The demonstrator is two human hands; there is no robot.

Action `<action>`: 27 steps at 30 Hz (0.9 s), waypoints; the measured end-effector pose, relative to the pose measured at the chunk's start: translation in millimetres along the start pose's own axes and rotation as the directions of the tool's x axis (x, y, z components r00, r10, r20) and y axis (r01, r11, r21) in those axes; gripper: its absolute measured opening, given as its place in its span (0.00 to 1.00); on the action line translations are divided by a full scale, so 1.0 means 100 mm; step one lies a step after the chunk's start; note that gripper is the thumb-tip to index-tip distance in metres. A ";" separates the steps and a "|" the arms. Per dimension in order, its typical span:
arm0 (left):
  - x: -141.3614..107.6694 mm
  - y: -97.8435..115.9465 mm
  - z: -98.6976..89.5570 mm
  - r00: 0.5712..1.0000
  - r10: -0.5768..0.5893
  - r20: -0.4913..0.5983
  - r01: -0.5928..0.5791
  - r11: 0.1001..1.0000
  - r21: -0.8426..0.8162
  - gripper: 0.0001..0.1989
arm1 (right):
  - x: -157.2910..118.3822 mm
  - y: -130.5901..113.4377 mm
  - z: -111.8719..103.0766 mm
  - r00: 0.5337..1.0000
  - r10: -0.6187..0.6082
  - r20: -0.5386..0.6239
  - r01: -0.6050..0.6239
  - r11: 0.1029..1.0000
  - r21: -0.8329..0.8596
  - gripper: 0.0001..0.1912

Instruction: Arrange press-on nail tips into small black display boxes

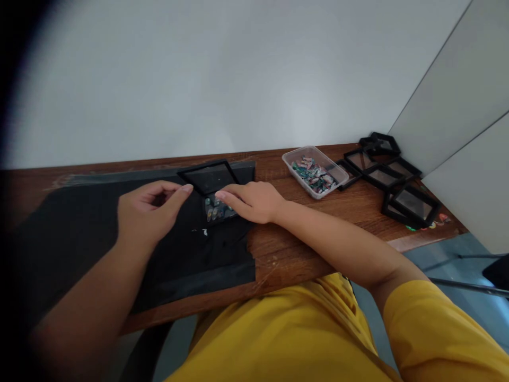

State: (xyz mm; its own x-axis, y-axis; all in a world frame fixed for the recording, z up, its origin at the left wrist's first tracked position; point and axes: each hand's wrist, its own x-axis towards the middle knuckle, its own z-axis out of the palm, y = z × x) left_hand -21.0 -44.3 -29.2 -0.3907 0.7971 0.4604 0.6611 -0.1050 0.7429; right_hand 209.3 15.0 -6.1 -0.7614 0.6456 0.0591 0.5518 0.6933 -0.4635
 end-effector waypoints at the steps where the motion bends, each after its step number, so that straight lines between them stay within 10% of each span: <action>1: 0.00 0.00 0.00 1.000 -0.001 -0.001 0.001 1.000 0.001 0.20 | 0.00 0.00 0.00 1.000 -0.004 -0.002 0.004 1.000 0.006 0.32; 27: -0.04 0.03 0.01 0.993 -0.038 0.111 0.038 0.999 0.002 0.17 | 0.01 -0.02 0.00 0.997 0.070 -0.039 -0.070 0.998 0.007 0.31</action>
State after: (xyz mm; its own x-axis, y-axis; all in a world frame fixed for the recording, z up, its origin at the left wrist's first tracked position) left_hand -16.7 -47.0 -29.6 -0.3416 0.8618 0.3750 0.6474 -0.0735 0.7586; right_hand 207.5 14.3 -5.7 -0.7070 0.7045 0.0612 0.6012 0.6444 -0.4726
